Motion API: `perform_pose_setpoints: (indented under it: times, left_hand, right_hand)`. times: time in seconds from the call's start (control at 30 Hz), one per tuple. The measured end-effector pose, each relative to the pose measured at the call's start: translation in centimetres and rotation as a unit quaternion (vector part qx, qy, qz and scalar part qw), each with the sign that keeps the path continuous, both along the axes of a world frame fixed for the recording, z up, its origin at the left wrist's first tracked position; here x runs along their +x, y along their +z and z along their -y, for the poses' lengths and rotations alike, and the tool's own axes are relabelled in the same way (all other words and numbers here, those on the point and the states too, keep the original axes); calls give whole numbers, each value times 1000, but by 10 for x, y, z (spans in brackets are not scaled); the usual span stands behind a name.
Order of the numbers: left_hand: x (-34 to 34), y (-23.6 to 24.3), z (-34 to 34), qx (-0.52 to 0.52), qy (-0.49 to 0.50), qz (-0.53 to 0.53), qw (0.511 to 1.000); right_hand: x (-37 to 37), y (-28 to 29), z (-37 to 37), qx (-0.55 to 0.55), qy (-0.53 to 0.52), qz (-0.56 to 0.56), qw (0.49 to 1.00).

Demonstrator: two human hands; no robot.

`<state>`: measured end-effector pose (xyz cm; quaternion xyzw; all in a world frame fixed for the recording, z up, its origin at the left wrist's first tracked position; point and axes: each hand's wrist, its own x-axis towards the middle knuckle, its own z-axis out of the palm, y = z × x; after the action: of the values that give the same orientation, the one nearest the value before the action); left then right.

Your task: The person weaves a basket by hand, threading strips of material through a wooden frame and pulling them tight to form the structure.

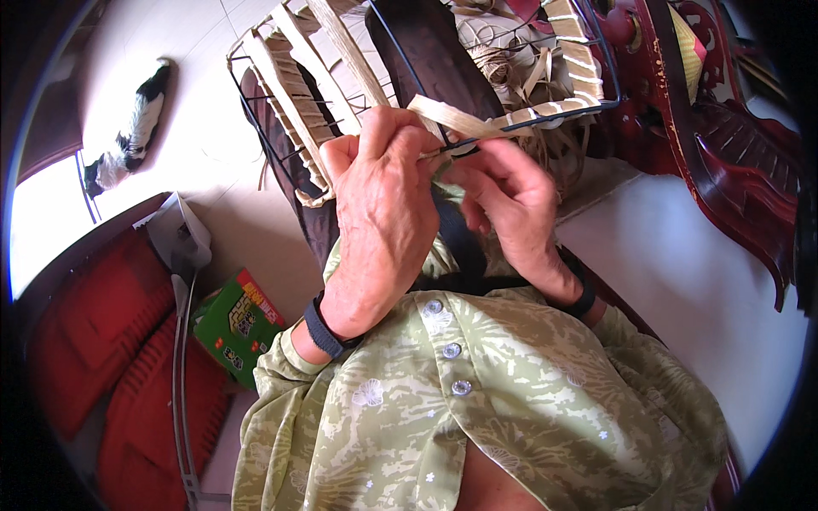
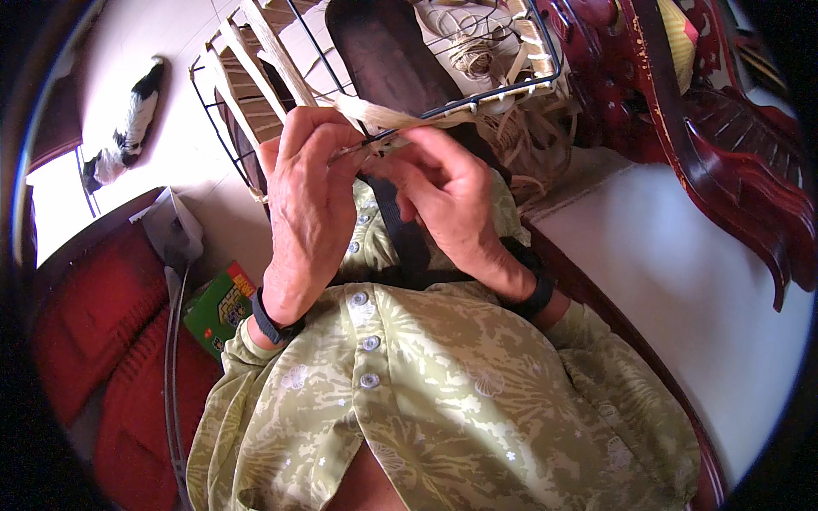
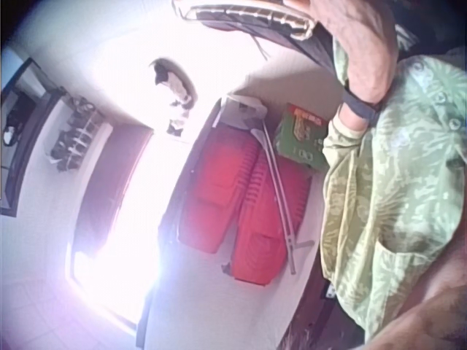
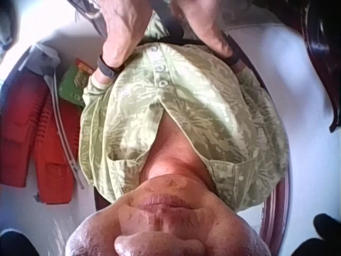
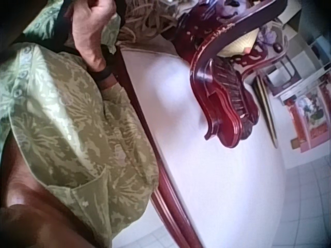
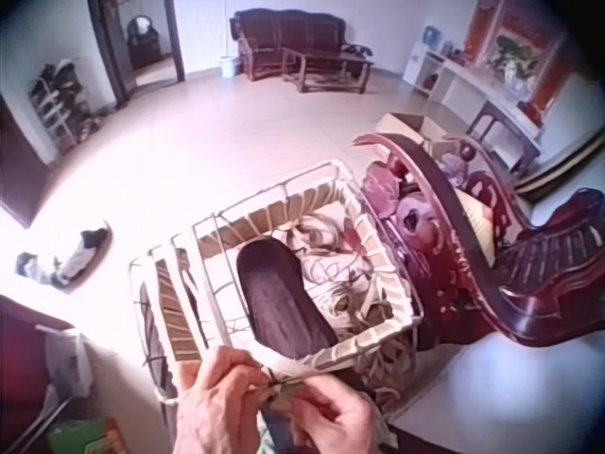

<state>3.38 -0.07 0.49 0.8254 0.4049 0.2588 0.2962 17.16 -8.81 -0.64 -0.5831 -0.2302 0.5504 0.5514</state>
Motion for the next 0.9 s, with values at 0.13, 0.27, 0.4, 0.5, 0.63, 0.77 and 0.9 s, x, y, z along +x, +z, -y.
perform_pose_setpoints:
  times: [0.13,0.27,0.4,0.5,0.63,0.77,0.9]
  left_hand:
    - [0,0,0,-2,6,-18,1000]
    - [1,3,-2,8,-6,-21,1000]
    - [-3,1,-7,11,-33,-19,999]
    - [-1,7,-5,-15,-29,-57,998]
    - [-7,1,-7,-10,-39,-36,999]
    - [-9,-2,-11,-6,-57,13,998]
    - [-8,-1,-11,1,-44,12,999]
  right_hand:
    - [-2,4,11,-31,-2,112,993]
    - [-3,1,6,-19,31,13,999]
    - [-4,0,0,-44,20,-117,992]
    - [-3,-6,-4,-65,77,-8,995]
    - [3,-18,-4,-48,37,35,998]
    - [22,11,-8,9,66,196,978]
    - [29,23,-12,16,92,232,968]
